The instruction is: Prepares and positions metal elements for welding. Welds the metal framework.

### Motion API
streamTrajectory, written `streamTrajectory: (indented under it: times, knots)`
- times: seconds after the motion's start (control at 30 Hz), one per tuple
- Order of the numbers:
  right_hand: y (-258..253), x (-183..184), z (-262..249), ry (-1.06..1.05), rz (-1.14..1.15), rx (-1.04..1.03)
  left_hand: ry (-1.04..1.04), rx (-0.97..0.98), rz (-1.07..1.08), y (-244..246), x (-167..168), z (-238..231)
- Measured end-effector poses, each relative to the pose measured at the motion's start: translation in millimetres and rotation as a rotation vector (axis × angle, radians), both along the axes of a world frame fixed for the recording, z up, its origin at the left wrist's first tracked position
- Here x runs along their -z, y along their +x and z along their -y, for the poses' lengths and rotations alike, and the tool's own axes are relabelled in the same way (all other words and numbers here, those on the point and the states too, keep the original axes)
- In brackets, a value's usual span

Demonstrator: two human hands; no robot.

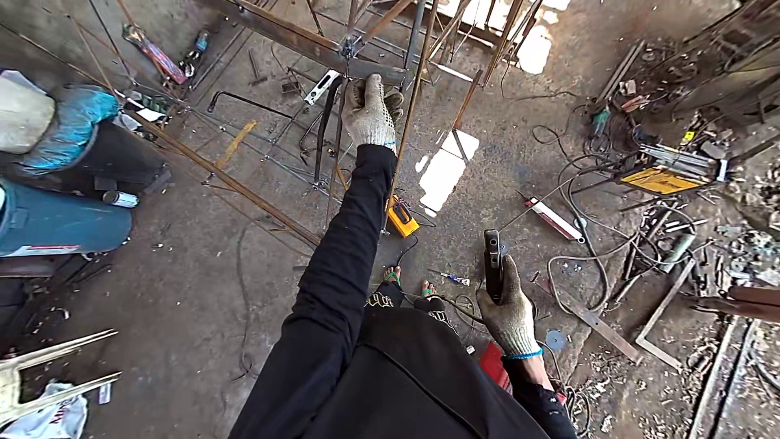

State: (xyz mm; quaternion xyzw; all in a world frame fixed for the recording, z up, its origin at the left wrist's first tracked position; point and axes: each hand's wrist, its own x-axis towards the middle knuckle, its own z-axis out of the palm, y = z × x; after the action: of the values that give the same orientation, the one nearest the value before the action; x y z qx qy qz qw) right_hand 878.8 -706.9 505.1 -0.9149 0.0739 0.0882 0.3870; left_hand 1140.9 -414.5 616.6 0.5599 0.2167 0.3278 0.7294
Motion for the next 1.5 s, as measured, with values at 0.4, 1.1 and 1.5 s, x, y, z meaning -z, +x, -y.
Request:
streamTrajectory:
  times: [0.4, 1.1, 1.5]
  knots:
    - [1.4, 3.5, -3.8, -0.012, 0.031, -0.006, -0.055, -0.02, -0.022, 1.9, 1.7, -0.6]
    - [6.9, 9.1, -11.0, 0.103, 0.059, 0.032, -0.099, -0.009, -0.02, -0.7, 0.4, 2.6]
    - [5.1, 6.3, -16.2, 0.228, 0.128, 0.116, -0.08, -0.012, -0.021, -0.9, -0.1, 1.0]
